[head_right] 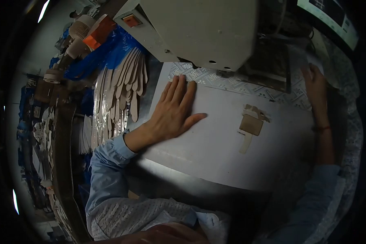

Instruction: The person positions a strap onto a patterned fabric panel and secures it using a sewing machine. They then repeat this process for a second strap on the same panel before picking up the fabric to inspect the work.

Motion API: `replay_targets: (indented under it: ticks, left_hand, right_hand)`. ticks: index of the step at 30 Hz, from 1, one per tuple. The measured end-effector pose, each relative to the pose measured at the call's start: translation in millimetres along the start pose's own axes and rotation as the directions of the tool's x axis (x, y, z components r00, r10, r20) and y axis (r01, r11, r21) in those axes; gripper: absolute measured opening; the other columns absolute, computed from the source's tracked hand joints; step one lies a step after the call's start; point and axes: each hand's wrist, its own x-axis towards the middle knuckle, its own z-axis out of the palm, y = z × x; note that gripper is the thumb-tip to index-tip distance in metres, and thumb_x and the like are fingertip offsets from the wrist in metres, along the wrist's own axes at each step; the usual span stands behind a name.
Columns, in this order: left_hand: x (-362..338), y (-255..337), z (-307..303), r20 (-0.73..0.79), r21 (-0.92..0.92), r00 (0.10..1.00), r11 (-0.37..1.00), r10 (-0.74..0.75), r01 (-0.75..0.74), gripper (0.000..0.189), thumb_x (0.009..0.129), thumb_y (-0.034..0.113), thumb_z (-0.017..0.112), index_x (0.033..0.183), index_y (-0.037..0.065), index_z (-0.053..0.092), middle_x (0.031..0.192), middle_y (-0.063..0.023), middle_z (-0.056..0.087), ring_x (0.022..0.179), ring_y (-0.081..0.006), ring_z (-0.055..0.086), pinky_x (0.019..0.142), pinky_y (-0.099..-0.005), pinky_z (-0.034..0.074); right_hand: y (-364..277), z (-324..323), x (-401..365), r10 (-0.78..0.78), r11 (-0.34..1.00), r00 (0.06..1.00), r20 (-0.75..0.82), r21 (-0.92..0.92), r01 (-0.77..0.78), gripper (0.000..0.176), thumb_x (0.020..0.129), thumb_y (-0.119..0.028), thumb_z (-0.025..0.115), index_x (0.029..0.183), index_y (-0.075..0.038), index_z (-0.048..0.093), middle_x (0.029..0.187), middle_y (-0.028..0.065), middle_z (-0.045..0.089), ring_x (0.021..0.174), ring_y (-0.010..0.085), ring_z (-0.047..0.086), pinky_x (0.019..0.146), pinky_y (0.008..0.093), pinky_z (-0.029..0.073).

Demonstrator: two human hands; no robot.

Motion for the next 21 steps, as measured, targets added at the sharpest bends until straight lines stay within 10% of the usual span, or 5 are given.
replay_targets:
  ticks: [13, 16, 18, 21]
  left_hand:
    - [0.1, -9.6, -13.3, -0.032, 0.044, 0.999, 0.999, -0.005, 0.006, 0.079, 0.097, 0.056, 0.049, 0.145, -0.005, 0.036, 0.149, -0.0390, 0.028, 0.140, -0.0552, 0.027, 0.115, -0.0573, 0.026]
    - [10.9, -53.2, -36.5, 0.010, -0.183, 0.993, 0.976, -0.117, 0.117, 0.064, 0.101, 0.047, 0.048, 0.142, -0.001, 0.042, 0.148, -0.0335, 0.035, 0.139, -0.0476, 0.035, 0.113, -0.0519, 0.032]
    - [25.7, -85.0, -38.8, 0.234, -0.780, 0.915, 0.498, -0.329, 0.379, 0.050, 0.102, 0.032, 0.050, 0.141, 0.001, 0.045, 0.144, -0.0254, 0.044, 0.134, -0.0367, 0.045, 0.111, -0.0445, 0.039]
    - [52.9, -87.1, -53.2, 0.355, -0.880, 0.828, 0.146, -0.434, 0.453, 0.045, 0.101, 0.021, 0.052, 0.141, 0.002, 0.045, 0.132, -0.0206, 0.054, 0.126, -0.0312, 0.053, 0.107, -0.0403, 0.043]
  right_hand:
    - [-24.6, 9.6, -18.7, 0.034, 0.983, 0.986, -0.162, -0.171, -0.062, 0.058, 0.102, -0.046, 0.047, 0.137, 0.000, 0.054, 0.132, 0.0216, 0.060, 0.122, 0.0326, 0.059, 0.100, 0.0385, 0.046]
    - [-26.5, 11.8, -19.8, 0.039, 0.982, 0.985, -0.166, -0.177, -0.069, 0.057, 0.102, -0.045, 0.046, 0.137, -0.001, 0.054, 0.132, 0.0213, 0.061, 0.123, 0.0323, 0.059, 0.101, 0.0386, 0.045]
    - [-24.6, 13.6, -21.7, 0.017, 0.987, 0.985, -0.174, -0.156, -0.045, 0.057, 0.102, -0.045, 0.046, 0.137, -0.001, 0.054, 0.131, 0.0212, 0.061, 0.122, 0.0328, 0.059, 0.101, 0.0388, 0.045]
    - [-23.2, 11.4, -17.8, 0.045, 0.975, 0.986, -0.161, -0.209, -0.079, 0.057, 0.102, -0.046, 0.045, 0.137, -0.003, 0.054, 0.130, 0.0212, 0.062, 0.121, 0.0329, 0.060, 0.101, 0.0385, 0.045]
